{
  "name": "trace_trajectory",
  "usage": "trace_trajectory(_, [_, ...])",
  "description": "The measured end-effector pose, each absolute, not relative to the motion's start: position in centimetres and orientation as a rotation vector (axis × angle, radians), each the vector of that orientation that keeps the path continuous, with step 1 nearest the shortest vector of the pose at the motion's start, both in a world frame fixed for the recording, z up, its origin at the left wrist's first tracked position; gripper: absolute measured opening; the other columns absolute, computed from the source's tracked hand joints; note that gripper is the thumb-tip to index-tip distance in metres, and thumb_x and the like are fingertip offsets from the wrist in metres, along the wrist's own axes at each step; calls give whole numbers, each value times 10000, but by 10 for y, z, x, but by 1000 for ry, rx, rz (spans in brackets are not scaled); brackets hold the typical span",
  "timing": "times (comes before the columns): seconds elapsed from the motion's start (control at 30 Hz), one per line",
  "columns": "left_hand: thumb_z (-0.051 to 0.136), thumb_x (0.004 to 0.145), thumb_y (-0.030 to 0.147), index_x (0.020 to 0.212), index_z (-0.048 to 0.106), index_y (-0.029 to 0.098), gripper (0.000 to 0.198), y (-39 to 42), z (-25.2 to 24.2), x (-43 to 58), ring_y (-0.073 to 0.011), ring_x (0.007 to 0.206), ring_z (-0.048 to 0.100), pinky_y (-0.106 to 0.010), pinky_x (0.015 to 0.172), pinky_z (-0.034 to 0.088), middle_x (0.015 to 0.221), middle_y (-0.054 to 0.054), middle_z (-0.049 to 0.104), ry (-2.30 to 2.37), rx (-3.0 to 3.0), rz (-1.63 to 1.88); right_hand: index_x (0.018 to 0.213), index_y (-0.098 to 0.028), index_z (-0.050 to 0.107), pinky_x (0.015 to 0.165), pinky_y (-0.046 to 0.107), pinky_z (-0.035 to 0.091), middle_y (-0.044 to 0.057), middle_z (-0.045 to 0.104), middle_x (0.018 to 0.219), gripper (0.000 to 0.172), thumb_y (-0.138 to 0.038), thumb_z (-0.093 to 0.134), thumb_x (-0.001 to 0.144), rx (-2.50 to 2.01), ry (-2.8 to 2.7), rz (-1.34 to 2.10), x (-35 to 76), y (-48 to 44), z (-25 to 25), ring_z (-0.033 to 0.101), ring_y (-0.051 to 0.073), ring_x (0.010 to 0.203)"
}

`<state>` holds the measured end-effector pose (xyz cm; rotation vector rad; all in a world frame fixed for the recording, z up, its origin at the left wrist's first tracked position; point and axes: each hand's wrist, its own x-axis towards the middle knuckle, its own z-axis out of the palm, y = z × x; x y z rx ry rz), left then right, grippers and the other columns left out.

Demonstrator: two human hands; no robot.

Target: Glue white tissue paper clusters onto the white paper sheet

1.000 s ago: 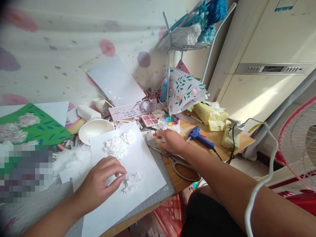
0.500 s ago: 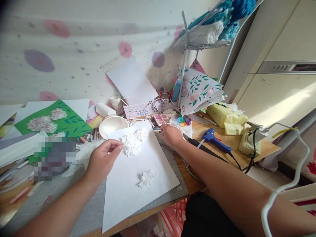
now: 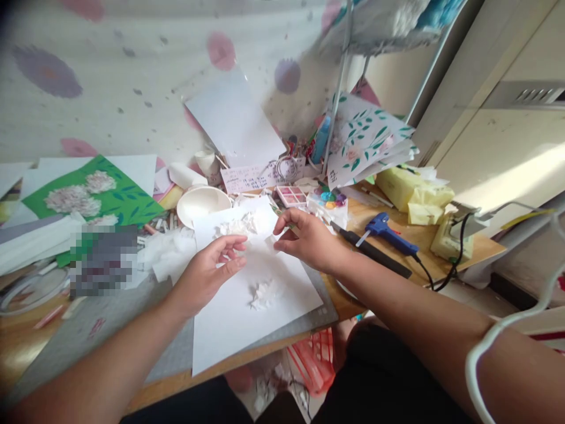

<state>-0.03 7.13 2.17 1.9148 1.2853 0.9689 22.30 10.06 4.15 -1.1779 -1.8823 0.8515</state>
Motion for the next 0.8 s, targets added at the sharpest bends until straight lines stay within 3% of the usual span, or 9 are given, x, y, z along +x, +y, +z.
trace_trajectory(0.07, [586,804,390,1109,567,219,350,67,24,6,-186,959,557,-365,871,445,1075,-57,600,1195,1929,903,805,-180,497,631,250,480,-6,559,824,226,-220,674,671,-1007,-1840,1027,218,83,42,564,93,659])
trace_trajectory(0.17, [599,790,323,835,629,198,136,63,27,14,-185,944,556,-369,897,425,963,-33,583,1130,2021,863,800,-173,510,668,261,496,-7,555,813,215,-166,682,670,-984,-1829,1088,217,67,38,562,89,676])
trace_trajectory(0.23, [588,792,281,722,607,188,118,60,26,17,-173,890,553,-361,881,424,885,-19,555,1138,2055,839,832,-172,515,695,274,512,2,561,847,216,-156,674,687,-988,-1849,1117,221,61,36,573,91,692])
trace_trajectory(0.43, [570,812,245,723,595,194,105,53,19,25,-173,885,520,-351,829,406,875,-11,528,1164,2185,616,1106,-200,495,809,338,529,49,569,1055,369,-119,608,764,-828,-1887,1284,251,48,48,632,154,896])
trace_trajectory(0.57, [570,812,229,757,609,202,73,47,15,32,-203,915,488,-402,807,334,881,-18,539,1243,2454,520,922,-195,632,595,249,534,2,645,728,118,-211,599,810,-943,-1873,1245,265,42,56,634,122,621])
trace_trajectory(0.63, [564,814,224,758,609,201,75,46,14,34,-208,912,477,-414,790,301,878,-22,542,1256,2571,508,872,-195,678,539,229,507,2,664,690,107,-240,601,814,-960,-1948,1198,267,40,57,621,117,583])
trace_trajectory(0.8, [543,811,215,701,586,192,121,46,12,35,-204,884,465,-397,745,264,860,-23,529,1284,2688,475,728,-171,679,698,255,512,42,712,843,159,-213,571,837,-851,-2053,1079,260,42,41,649,130,760])
